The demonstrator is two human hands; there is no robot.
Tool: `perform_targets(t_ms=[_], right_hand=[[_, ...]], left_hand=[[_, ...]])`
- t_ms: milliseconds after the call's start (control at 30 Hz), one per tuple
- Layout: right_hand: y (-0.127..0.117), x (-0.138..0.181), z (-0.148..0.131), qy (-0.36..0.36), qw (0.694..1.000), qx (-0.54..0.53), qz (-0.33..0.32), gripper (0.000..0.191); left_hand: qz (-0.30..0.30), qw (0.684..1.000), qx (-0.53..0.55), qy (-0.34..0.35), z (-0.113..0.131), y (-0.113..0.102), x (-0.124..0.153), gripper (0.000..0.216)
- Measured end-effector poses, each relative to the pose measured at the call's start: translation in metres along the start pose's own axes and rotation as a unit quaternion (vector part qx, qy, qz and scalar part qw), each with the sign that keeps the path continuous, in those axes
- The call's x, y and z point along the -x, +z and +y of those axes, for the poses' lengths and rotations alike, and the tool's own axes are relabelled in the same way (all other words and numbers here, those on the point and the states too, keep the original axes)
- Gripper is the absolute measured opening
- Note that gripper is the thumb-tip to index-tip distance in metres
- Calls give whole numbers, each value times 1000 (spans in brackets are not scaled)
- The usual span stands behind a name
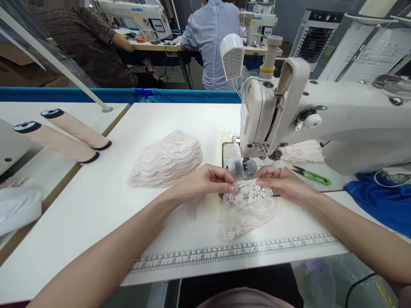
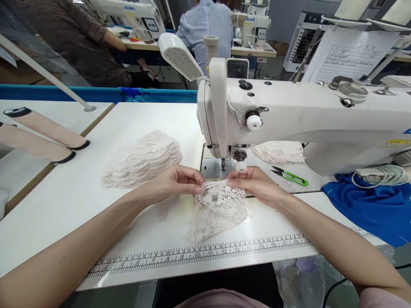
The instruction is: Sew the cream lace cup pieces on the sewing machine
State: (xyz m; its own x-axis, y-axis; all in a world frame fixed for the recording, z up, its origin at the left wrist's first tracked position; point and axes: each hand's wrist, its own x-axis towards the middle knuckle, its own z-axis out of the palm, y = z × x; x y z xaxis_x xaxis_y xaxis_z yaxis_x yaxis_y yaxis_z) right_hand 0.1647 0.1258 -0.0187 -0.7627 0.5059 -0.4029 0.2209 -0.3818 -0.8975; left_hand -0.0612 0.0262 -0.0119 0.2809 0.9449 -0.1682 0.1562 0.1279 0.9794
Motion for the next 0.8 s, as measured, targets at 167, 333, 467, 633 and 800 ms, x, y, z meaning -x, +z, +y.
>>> perform_targets(t_ms=[167,333,467,633,800], right_hand=[[3,3,2,-81,996,46,-11,17],[15,11,11,-483,813,321,48,4],[21,14,16,-652,562,500,90,8],[23,16,16,-664,491,556,95,9],[27,19,16,-643,490,583,76,17]], left_hand=[[62,989,-108,80,0,6,0,6],[208,802,-415,376,-9,7,-3,9],[233,709,-468,473,-14,7,-3,20],[235,706,-451,493,-10,8,-2,22],[246,706,-442,495,-10,9,-3,20]])
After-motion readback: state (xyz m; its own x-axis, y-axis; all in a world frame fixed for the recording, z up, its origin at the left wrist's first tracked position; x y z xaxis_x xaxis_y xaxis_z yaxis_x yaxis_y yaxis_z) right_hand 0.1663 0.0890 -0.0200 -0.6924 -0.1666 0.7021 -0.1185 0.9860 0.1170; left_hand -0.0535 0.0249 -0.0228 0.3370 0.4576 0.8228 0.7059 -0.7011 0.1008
